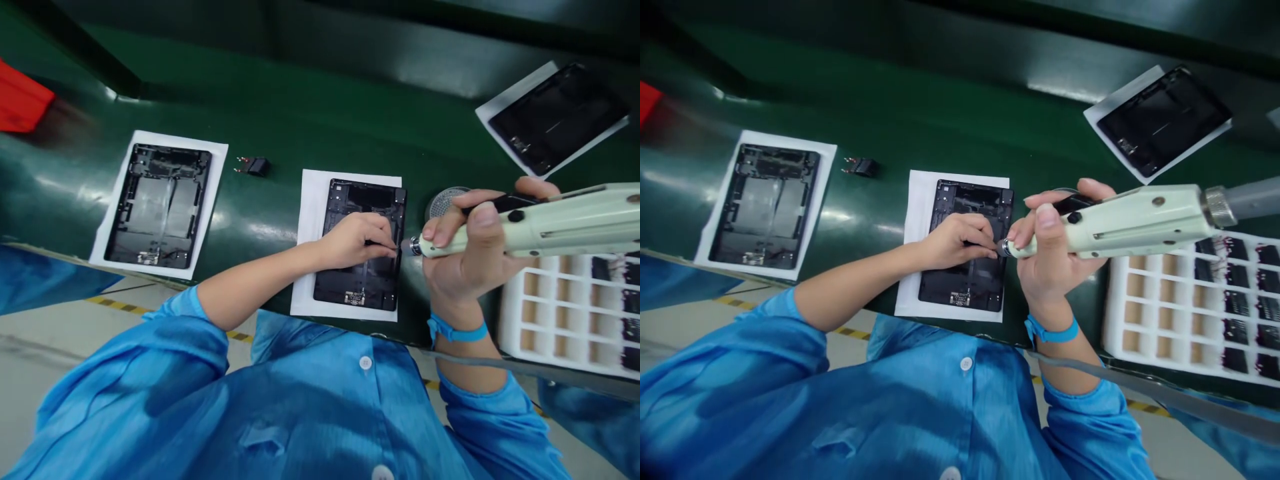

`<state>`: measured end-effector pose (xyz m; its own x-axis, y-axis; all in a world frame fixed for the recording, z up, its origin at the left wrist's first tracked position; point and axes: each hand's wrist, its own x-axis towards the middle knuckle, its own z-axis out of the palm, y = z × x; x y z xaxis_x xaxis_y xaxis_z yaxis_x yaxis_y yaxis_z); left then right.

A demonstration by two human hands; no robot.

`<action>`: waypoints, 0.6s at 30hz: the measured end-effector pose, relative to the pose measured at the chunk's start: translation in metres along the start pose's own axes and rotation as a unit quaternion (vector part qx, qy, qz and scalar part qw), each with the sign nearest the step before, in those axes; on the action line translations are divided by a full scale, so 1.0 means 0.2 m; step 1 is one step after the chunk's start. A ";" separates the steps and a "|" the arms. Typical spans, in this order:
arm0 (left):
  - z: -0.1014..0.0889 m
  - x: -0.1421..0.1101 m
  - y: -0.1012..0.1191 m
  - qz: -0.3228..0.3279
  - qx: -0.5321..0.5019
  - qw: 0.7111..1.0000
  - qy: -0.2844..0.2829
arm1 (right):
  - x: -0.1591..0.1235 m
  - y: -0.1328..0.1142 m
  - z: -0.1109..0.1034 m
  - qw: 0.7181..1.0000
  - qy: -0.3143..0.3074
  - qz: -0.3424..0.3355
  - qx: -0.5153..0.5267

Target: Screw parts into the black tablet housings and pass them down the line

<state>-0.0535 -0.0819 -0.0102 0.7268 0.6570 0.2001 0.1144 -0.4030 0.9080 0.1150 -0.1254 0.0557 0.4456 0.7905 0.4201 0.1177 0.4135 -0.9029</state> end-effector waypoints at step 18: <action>0.01 0.01 -0.03 0.042 -0.020 0.998 0.038 | 0.01 0.08 0.01 0.994 -0.018 -0.090 0.057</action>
<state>-0.0506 -0.0801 -0.0159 0.6798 0.6685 0.3017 0.0276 -0.4343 0.9003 0.1164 -0.1155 0.0424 0.3943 0.7132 0.5795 0.0906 0.5974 -0.7968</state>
